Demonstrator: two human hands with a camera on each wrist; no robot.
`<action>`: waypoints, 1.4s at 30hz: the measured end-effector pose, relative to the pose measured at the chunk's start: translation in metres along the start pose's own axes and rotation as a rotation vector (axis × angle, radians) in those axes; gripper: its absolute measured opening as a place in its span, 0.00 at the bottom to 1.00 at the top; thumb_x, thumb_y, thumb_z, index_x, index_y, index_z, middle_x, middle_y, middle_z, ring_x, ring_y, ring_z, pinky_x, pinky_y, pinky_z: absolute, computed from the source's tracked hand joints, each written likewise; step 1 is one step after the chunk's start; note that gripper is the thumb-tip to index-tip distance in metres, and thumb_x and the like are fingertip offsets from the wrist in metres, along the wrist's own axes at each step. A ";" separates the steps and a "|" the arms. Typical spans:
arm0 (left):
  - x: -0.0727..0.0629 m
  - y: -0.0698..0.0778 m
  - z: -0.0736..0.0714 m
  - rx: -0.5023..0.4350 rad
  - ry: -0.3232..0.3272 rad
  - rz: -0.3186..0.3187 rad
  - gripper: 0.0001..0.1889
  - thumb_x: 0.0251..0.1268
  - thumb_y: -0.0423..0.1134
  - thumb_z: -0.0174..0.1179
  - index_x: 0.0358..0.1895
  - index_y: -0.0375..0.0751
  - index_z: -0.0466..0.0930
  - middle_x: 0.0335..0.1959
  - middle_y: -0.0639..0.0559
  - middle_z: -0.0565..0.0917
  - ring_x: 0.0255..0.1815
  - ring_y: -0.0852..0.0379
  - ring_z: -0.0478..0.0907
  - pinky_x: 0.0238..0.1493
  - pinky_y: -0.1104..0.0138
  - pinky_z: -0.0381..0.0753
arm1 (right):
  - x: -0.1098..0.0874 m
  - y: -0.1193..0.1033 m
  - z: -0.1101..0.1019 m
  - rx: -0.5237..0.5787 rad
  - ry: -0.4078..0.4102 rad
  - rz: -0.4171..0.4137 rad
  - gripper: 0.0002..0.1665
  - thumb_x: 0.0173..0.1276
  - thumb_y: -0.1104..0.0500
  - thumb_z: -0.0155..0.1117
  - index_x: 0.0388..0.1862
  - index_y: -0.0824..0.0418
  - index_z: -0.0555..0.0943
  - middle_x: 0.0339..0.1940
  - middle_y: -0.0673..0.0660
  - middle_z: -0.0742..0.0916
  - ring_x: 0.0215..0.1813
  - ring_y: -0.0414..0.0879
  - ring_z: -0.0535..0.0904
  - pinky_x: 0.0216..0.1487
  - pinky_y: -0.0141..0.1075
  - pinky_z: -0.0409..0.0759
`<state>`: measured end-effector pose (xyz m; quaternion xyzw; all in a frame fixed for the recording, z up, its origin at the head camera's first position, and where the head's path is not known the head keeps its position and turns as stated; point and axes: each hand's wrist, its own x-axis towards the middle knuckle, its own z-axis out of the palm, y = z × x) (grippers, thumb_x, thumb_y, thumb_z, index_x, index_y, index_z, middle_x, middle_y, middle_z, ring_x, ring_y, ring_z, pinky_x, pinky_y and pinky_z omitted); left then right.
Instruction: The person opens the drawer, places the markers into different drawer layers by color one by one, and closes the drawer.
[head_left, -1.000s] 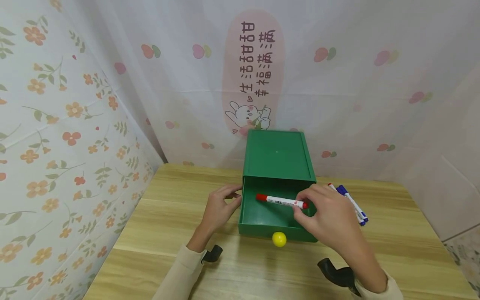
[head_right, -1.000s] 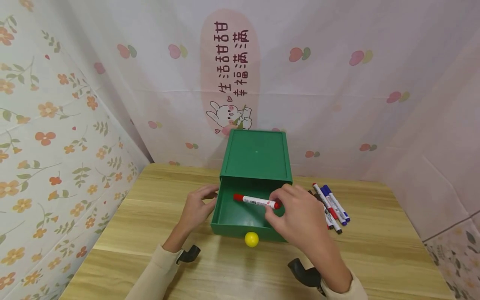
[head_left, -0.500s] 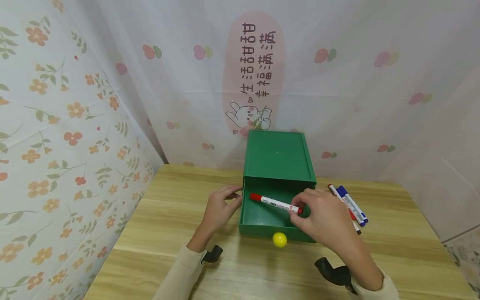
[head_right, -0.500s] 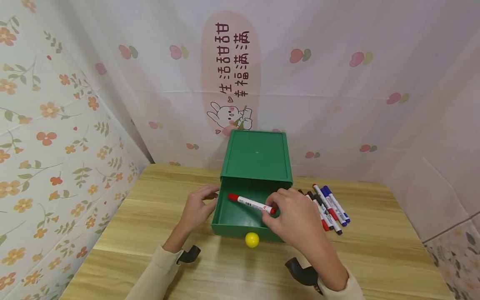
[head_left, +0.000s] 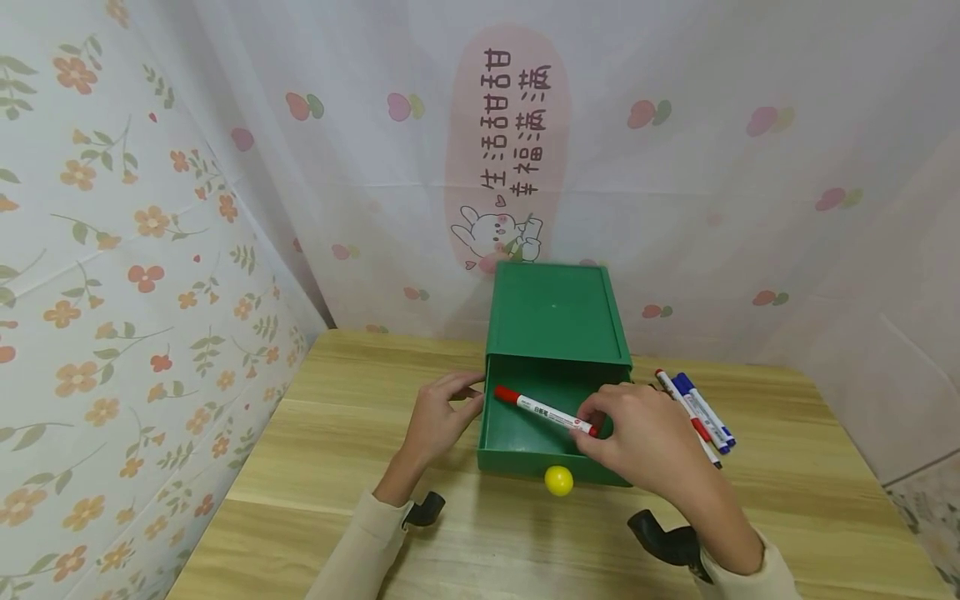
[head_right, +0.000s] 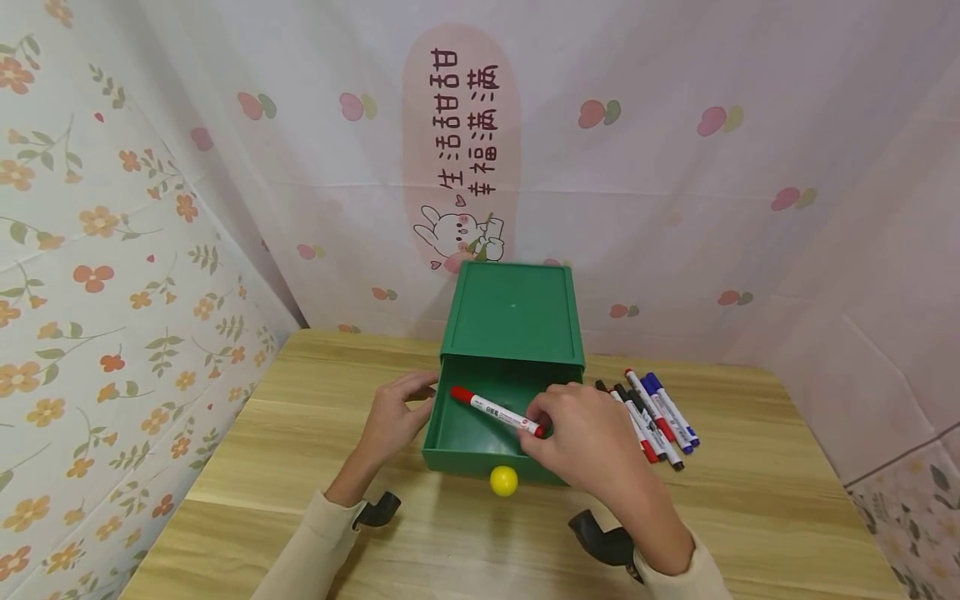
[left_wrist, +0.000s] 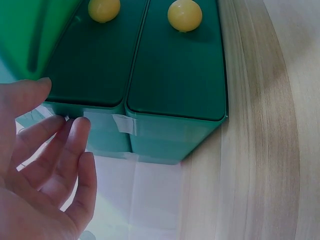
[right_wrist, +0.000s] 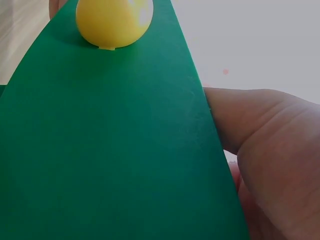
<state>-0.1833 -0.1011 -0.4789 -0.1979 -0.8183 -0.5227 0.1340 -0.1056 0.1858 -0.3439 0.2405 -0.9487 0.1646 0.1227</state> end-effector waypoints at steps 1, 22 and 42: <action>0.000 0.000 0.000 -0.001 -0.001 0.001 0.17 0.75 0.30 0.71 0.63 0.33 0.89 0.60 0.43 0.90 0.49 0.50 0.92 0.55 0.50 0.91 | 0.000 0.000 0.000 0.002 -0.002 0.000 0.06 0.64 0.55 0.83 0.32 0.49 0.91 0.29 0.39 0.85 0.30 0.36 0.74 0.26 0.33 0.73; -0.001 -0.003 0.000 -0.019 -0.001 0.003 0.16 0.76 0.30 0.70 0.63 0.35 0.89 0.60 0.44 0.90 0.49 0.49 0.92 0.54 0.45 0.91 | 0.002 0.001 0.002 0.033 -0.023 0.017 0.05 0.64 0.54 0.84 0.34 0.51 0.92 0.30 0.40 0.86 0.28 0.35 0.73 0.25 0.33 0.72; -0.001 -0.002 0.000 0.002 0.007 0.016 0.16 0.75 0.29 0.70 0.63 0.35 0.90 0.59 0.46 0.91 0.48 0.53 0.92 0.55 0.51 0.91 | 0.000 0.003 0.003 0.060 0.005 -0.016 0.05 0.65 0.55 0.84 0.35 0.49 0.93 0.29 0.36 0.85 0.31 0.37 0.80 0.29 0.34 0.76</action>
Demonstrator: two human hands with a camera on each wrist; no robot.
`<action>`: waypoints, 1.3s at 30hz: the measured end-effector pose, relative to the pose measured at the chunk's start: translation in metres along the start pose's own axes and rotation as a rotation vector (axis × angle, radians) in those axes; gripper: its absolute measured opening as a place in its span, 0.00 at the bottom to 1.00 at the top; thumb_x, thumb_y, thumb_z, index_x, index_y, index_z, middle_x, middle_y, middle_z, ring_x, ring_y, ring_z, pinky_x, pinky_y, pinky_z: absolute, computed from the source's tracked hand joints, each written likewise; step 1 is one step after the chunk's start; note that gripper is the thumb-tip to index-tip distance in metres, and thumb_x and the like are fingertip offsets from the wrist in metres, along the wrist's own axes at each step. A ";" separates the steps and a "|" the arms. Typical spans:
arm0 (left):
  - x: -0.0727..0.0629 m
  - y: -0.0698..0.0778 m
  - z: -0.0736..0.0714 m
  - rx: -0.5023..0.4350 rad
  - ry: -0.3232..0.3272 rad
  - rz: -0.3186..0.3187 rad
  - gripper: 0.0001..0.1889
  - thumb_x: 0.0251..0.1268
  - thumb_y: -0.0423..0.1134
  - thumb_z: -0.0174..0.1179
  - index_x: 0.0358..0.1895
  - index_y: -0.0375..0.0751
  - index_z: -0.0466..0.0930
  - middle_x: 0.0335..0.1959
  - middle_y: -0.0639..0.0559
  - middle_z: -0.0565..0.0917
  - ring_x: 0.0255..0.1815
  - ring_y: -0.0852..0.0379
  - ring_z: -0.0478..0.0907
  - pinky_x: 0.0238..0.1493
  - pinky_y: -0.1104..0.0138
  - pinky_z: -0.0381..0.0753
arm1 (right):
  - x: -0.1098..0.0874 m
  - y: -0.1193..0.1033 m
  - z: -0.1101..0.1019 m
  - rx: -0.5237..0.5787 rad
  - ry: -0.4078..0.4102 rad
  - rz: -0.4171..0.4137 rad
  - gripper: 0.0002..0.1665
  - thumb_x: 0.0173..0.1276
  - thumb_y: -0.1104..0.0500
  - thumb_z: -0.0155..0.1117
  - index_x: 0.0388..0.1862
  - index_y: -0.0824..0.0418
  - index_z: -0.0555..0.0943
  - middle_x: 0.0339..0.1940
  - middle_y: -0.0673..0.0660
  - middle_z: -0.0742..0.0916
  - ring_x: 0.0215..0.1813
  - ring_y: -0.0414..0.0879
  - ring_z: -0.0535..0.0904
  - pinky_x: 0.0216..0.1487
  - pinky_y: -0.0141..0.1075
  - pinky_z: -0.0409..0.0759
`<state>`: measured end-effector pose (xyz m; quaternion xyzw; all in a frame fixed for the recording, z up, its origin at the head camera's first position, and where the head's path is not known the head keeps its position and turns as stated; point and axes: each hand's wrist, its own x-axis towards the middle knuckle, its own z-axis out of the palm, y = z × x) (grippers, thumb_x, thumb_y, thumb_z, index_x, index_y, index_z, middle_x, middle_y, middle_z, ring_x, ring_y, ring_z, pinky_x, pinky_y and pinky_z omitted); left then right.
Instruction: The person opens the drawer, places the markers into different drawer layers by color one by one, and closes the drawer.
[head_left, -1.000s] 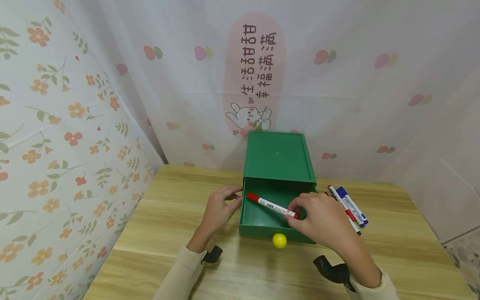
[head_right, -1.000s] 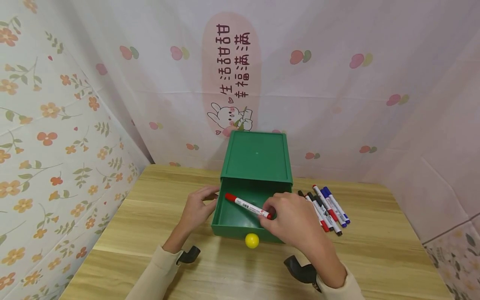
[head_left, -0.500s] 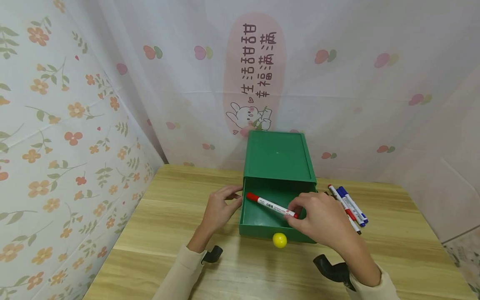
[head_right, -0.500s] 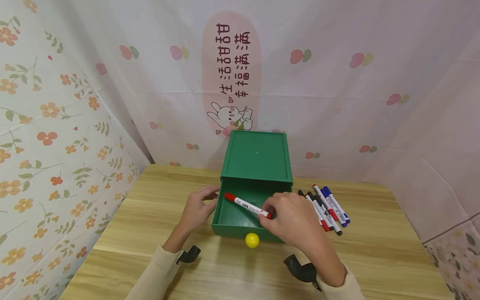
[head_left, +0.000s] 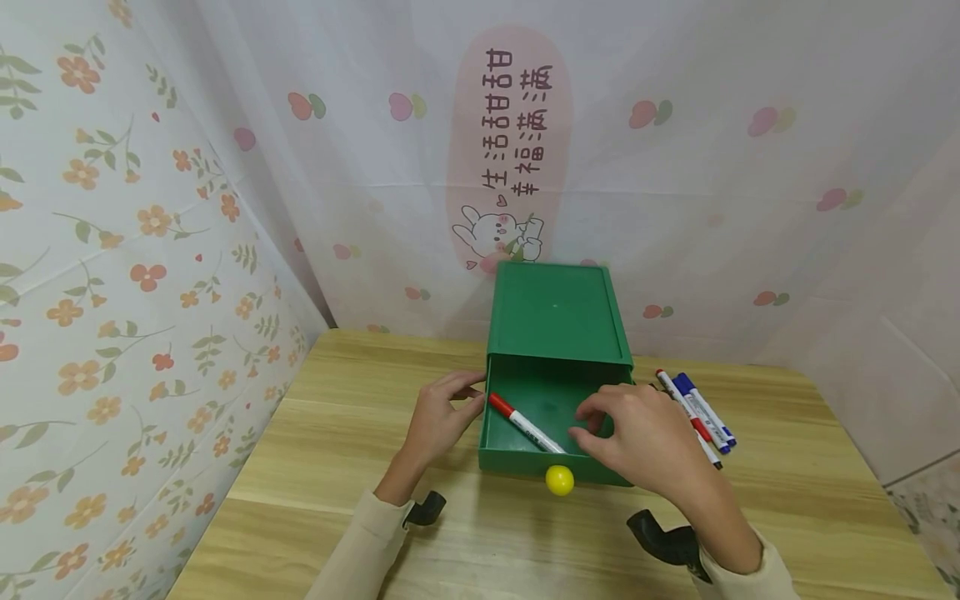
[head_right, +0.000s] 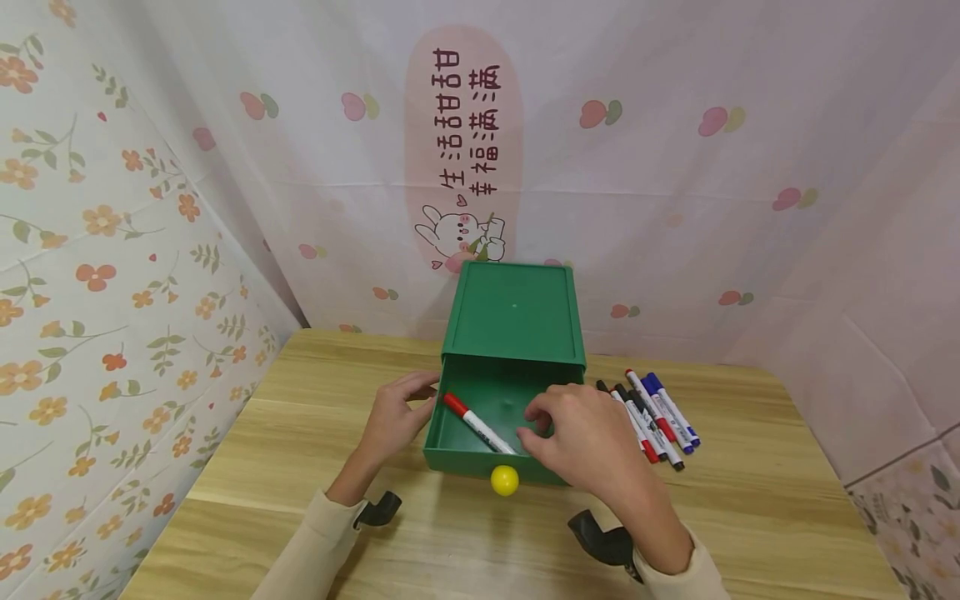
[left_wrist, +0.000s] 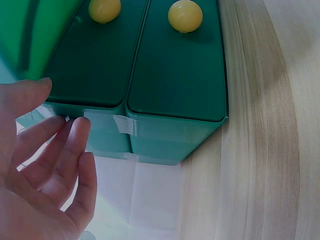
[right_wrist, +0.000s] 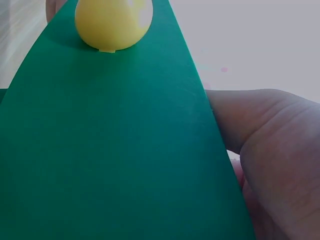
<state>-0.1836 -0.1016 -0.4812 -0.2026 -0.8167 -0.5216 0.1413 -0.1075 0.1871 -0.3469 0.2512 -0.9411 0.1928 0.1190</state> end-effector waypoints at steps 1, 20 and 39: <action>0.000 0.000 0.000 -0.001 0.000 -0.002 0.16 0.75 0.29 0.70 0.63 0.35 0.90 0.59 0.46 0.91 0.48 0.53 0.92 0.55 0.51 0.91 | 0.000 0.000 0.000 0.000 0.010 -0.001 0.05 0.65 0.55 0.84 0.35 0.49 0.93 0.29 0.36 0.85 0.31 0.37 0.80 0.29 0.33 0.75; 0.000 -0.001 0.000 -0.005 -0.005 -0.005 0.16 0.75 0.28 0.70 0.63 0.34 0.89 0.59 0.43 0.90 0.48 0.52 0.92 0.56 0.51 0.91 | -0.018 0.064 -0.001 0.122 0.531 0.011 0.09 0.66 0.69 0.77 0.42 0.60 0.93 0.30 0.47 0.87 0.29 0.34 0.74 0.28 0.24 0.68; 0.000 0.001 0.000 -0.019 -0.004 -0.005 0.16 0.75 0.28 0.70 0.63 0.33 0.89 0.59 0.42 0.90 0.48 0.48 0.92 0.55 0.49 0.91 | -0.043 0.149 0.051 0.099 0.276 0.338 0.16 0.68 0.59 0.79 0.51 0.68 0.90 0.41 0.61 0.91 0.38 0.57 0.87 0.30 0.37 0.76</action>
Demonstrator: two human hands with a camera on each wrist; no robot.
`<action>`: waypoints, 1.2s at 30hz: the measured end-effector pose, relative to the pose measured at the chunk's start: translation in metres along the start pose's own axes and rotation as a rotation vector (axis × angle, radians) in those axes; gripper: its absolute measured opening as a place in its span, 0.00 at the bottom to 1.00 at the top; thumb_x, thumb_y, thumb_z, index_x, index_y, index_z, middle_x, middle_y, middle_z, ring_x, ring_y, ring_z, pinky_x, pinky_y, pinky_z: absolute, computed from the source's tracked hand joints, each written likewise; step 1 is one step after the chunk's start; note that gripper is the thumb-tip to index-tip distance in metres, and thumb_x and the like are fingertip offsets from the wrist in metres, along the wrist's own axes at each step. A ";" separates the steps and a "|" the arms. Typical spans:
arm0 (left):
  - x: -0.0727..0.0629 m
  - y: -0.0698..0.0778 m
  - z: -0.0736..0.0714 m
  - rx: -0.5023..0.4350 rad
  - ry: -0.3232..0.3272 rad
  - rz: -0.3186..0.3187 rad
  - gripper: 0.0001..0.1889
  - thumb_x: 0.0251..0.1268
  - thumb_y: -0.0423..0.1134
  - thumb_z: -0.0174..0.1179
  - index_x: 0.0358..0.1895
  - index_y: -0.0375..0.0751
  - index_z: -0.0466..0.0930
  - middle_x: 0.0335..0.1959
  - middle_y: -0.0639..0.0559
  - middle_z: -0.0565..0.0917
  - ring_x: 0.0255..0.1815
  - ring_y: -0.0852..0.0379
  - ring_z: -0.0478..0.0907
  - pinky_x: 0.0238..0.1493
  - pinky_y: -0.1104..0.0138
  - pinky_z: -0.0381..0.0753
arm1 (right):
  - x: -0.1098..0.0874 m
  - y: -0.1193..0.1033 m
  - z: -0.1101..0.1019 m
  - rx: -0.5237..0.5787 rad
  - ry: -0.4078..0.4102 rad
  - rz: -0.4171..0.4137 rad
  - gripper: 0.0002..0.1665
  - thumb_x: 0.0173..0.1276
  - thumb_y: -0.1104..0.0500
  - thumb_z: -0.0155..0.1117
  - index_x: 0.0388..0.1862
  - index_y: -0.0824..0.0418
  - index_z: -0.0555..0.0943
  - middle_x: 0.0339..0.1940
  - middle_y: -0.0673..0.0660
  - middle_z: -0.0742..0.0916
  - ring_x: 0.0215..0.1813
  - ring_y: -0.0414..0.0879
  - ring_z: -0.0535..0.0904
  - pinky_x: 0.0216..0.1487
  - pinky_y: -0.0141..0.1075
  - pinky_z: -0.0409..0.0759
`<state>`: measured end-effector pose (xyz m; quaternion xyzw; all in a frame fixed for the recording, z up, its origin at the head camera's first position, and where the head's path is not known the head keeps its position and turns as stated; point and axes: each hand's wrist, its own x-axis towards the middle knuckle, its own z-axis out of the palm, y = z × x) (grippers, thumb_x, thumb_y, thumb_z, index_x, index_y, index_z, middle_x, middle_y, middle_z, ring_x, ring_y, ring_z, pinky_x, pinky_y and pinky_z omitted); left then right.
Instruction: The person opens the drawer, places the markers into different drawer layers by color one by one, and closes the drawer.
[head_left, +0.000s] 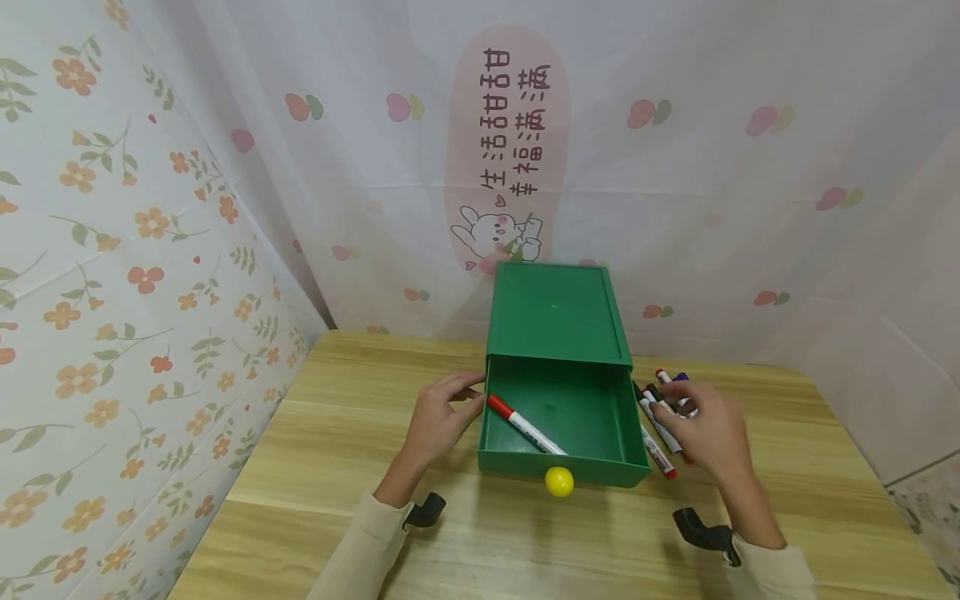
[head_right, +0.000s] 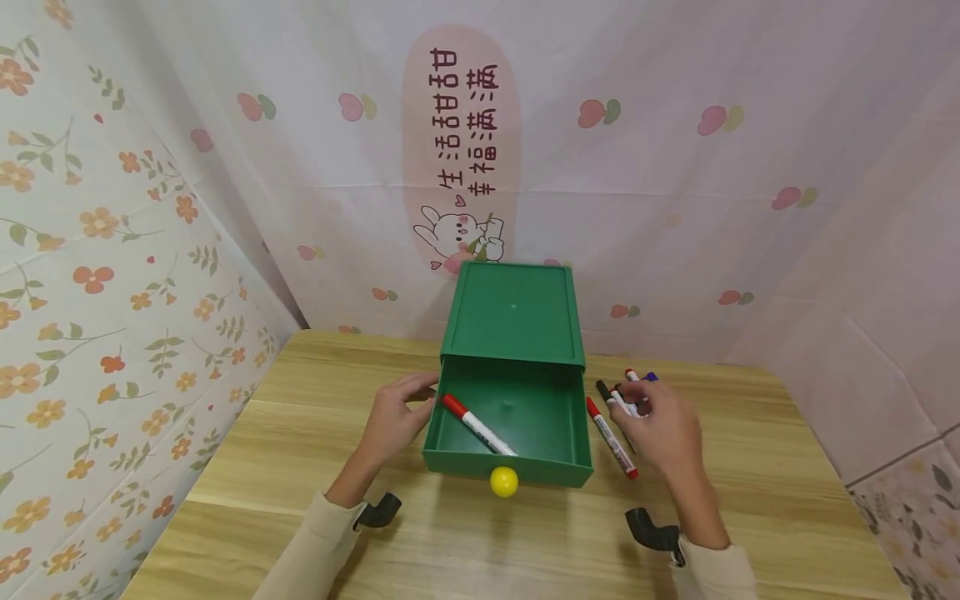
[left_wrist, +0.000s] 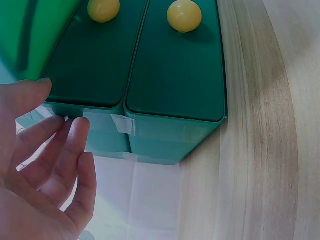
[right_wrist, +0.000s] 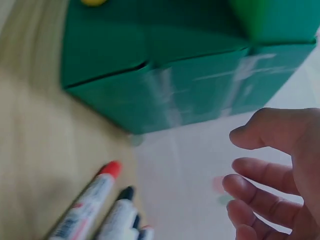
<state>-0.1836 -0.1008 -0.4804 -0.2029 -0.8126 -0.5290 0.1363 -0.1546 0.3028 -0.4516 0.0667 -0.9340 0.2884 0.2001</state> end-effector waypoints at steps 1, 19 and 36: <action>0.000 0.000 0.000 0.000 0.000 -0.002 0.16 0.75 0.28 0.70 0.63 0.33 0.89 0.59 0.42 0.90 0.48 0.49 0.92 0.55 0.49 0.91 | -0.001 0.004 0.003 -0.005 -0.023 0.013 0.17 0.69 0.59 0.79 0.51 0.68 0.90 0.41 0.61 0.91 0.38 0.57 0.86 0.30 0.38 0.76; 0.001 0.003 0.000 -0.016 -0.003 0.008 0.17 0.75 0.27 0.69 0.63 0.32 0.89 0.59 0.42 0.90 0.48 0.49 0.92 0.53 0.47 0.91 | -0.023 0.039 0.038 -0.103 -0.226 0.152 0.16 0.69 0.56 0.80 0.46 0.68 0.92 0.37 0.59 0.91 0.37 0.54 0.84 0.35 0.51 0.85; -0.001 0.000 0.000 -0.005 0.000 -0.002 0.17 0.74 0.27 0.69 0.63 0.33 0.89 0.59 0.43 0.90 0.48 0.49 0.92 0.54 0.49 0.91 | -0.028 0.042 0.047 -0.147 -0.228 0.140 0.15 0.68 0.54 0.80 0.41 0.66 0.93 0.33 0.57 0.91 0.34 0.51 0.84 0.30 0.49 0.83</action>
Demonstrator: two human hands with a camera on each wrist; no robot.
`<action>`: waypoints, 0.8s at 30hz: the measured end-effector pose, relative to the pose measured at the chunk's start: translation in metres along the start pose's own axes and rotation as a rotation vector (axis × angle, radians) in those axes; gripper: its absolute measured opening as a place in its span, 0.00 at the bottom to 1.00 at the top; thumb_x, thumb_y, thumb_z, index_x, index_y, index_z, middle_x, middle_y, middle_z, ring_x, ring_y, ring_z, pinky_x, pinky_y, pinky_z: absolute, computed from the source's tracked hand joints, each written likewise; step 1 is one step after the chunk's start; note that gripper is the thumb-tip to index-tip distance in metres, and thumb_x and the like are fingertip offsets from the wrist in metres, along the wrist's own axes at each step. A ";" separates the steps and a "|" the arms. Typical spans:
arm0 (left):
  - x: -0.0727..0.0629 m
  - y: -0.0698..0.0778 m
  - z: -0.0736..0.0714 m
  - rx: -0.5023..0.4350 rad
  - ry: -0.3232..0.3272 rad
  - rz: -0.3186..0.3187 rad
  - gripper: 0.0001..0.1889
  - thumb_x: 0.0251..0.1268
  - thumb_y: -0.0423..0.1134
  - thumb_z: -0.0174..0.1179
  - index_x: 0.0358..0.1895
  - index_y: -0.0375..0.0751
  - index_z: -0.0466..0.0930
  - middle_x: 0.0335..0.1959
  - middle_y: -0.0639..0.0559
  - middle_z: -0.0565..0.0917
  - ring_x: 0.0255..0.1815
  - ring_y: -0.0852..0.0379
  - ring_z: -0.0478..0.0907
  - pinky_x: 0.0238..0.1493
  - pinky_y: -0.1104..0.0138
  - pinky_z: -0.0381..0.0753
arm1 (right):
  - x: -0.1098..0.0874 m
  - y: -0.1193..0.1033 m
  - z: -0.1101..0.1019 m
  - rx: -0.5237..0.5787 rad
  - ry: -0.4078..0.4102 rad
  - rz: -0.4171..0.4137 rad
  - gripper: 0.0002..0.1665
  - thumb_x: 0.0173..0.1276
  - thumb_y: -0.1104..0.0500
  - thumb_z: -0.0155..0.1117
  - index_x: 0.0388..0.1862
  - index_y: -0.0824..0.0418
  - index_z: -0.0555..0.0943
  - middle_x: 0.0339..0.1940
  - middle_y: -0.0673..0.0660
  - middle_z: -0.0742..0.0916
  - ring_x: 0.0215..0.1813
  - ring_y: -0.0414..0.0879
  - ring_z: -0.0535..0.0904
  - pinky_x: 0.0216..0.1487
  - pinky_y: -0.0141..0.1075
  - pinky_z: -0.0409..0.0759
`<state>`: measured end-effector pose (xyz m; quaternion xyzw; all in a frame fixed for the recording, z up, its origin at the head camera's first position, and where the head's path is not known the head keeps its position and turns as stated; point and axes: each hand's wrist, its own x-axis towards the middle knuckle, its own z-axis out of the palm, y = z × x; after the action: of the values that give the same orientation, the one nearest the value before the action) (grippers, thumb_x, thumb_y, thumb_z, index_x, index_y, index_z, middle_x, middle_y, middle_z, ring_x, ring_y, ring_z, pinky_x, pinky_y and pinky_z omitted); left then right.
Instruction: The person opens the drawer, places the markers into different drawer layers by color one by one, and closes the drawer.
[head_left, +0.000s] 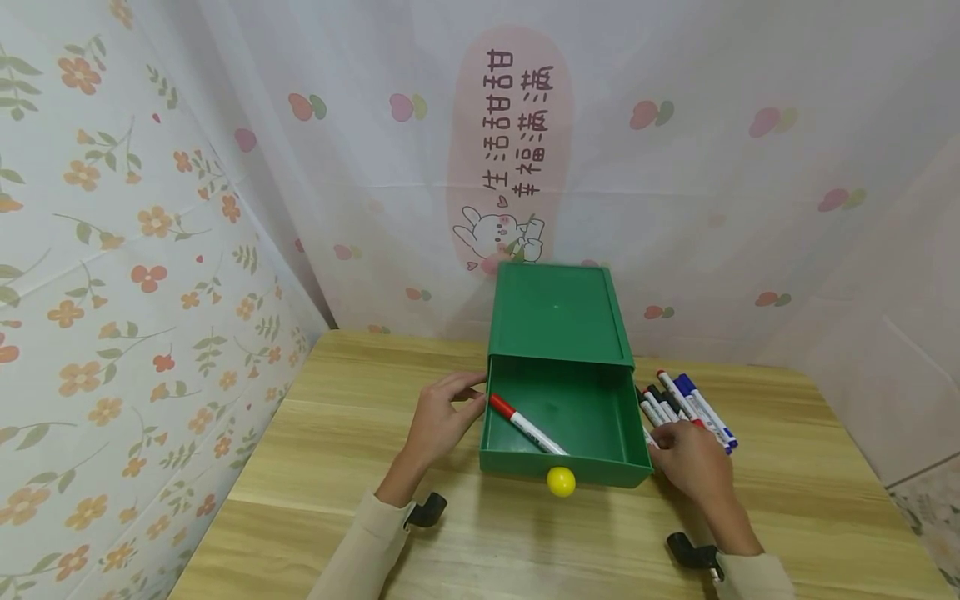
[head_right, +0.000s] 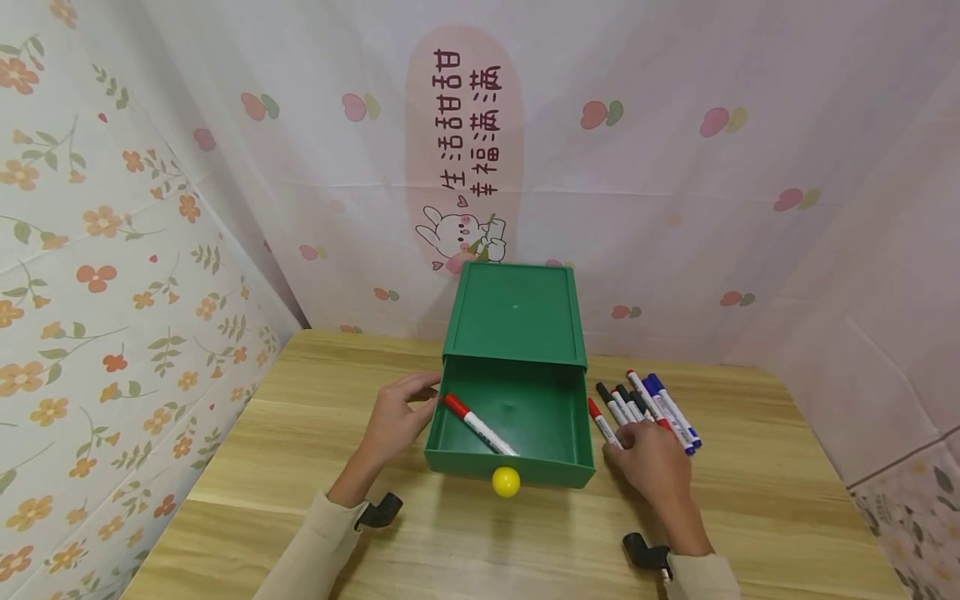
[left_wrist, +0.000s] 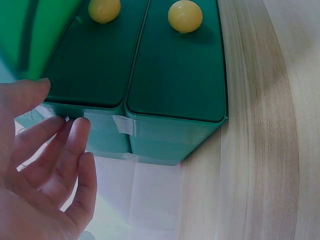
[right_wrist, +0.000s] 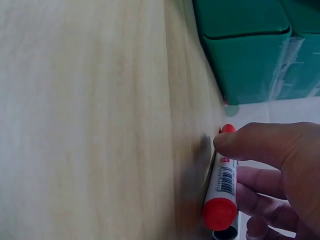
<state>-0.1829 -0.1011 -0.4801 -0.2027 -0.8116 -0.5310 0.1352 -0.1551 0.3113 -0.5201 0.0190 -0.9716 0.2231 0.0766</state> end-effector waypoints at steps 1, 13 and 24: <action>0.000 0.000 0.000 -0.002 0.000 0.002 0.17 0.74 0.27 0.69 0.63 0.33 0.89 0.59 0.42 0.90 0.48 0.49 0.92 0.54 0.48 0.91 | 0.000 0.000 0.001 -0.002 0.002 0.002 0.15 0.68 0.54 0.80 0.41 0.66 0.93 0.33 0.57 0.91 0.34 0.51 0.84 0.30 0.49 0.83; 0.000 0.001 0.000 -0.006 0.004 -0.020 0.17 0.75 0.28 0.68 0.63 0.33 0.89 0.60 0.41 0.90 0.49 0.49 0.92 0.55 0.47 0.90 | 0.000 -0.005 0.003 -0.029 0.024 -0.011 0.11 0.67 0.54 0.79 0.35 0.62 0.92 0.31 0.55 0.89 0.32 0.51 0.82 0.28 0.46 0.79; -0.001 0.001 0.000 -0.004 0.001 -0.024 0.17 0.76 0.29 0.68 0.64 0.34 0.89 0.60 0.43 0.90 0.49 0.49 0.92 0.55 0.48 0.91 | 0.004 -0.008 0.005 0.007 0.060 0.053 0.17 0.70 0.52 0.76 0.40 0.67 0.91 0.30 0.57 0.88 0.32 0.52 0.80 0.26 0.44 0.75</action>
<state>-0.1817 -0.1011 -0.4792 -0.1930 -0.8129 -0.5342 0.1290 -0.1596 0.3017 -0.5201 -0.0131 -0.9682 0.2290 0.0995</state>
